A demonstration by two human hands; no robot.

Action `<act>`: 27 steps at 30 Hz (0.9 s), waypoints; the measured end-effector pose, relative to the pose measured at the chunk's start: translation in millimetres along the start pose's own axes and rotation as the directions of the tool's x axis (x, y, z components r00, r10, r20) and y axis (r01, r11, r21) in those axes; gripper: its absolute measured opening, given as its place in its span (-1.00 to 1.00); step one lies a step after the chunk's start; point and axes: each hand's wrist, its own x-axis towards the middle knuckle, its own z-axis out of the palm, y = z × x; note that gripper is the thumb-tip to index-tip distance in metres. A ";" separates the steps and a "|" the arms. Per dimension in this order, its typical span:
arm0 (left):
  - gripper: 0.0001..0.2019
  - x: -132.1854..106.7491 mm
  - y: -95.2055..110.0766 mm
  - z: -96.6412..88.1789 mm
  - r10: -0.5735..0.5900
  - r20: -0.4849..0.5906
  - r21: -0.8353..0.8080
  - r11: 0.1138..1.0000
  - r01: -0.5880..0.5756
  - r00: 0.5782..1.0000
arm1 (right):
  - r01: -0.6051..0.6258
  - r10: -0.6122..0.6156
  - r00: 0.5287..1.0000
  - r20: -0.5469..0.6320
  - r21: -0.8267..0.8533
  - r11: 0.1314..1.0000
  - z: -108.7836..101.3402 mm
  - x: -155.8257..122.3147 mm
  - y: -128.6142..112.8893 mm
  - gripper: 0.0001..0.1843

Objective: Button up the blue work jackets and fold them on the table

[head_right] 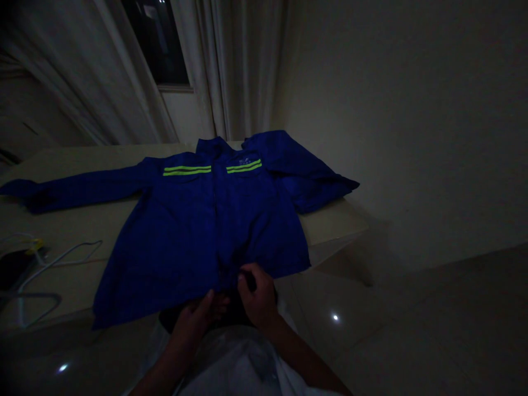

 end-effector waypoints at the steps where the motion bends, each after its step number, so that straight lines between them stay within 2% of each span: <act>1: -0.26 -1.2 0.5 0.0 -0.009 0.002 0.011 1.000 0.009 1.000 | -0.024 0.024 1.000 -0.014 -0.015 1.000 1.6 -2.4 1.2 -0.90; 3: -0.27 -2.3 1.1 0.1 -0.014 -0.001 0.024 1.000 0.014 1.000 | -0.006 0.005 1.000 -0.029 -0.059 0.998 5.2 -5.2 3.3 -0.88; 6: -0.23 -1.1 1.6 1.5 -0.010 -0.021 0.038 0.999 0.010 1.000 | 0.176 -0.181 0.983 -0.017 -0.168 0.970 8.6 -3.3 3.4 -0.66; 8: -0.20 -0.4 1.7 2.9 0.003 -0.033 0.060 0.998 -0.001 0.999 | 0.379 -0.363 0.925 0.113 -0.229 0.896 8.6 1.2 0.4 -0.54; 10: -0.24 -1.3 2.1 4.1 0.048 -0.047 0.097 0.994 -0.044 0.998 | 0.523 -0.460 0.844 0.276 -0.234 0.819 7.4 6.3 -4.1 -0.56; 11: -0.27 -2.5 2.6 4.5 0.072 -0.051 0.124 0.990 -0.065 0.996 | 0.542 -0.463 0.827 0.318 -0.230 0.809 6.7 8.6 -6.5 -0.61; 12: -0.29 -4.1 3.3 4.9 0.098 -0.055 0.153 0.984 -0.089 0.994 | 0.529 -0.447 0.833 0.327 -0.231 0.817 6.1 10.5 -8.7 -0.67; 15: -0.30 -9.8 7.3 5.8 0.150 -0.052 0.219 0.966 -0.136 0.987 | 0.436 -0.369 0.888 0.274 -0.246 0.866 5.1 14.3 -11.9 -0.81; 17: -0.31 -12.8 10.1 6.7 0.175 -0.039 0.231 0.959 -0.162 0.984 | 0.420 -0.354 0.896 0.269 -0.254 0.871 4.9 16.2 -11.1 -0.82; 24: -0.23 -3.3 8.3 12.7 0.124 -0.049 0.138 0.984 -0.116 0.991 | 0.496 -0.401 0.855 0.329 -0.291 0.818 1.2 26.3 -10.2 -0.90; 27: -0.21 -0.9 7.0 16.9 0.141 -0.037 0.163 0.978 -0.133 0.989 | 0.478 -0.369 0.858 0.357 -0.294 0.828 -3.1 39.3 -17.3 -0.93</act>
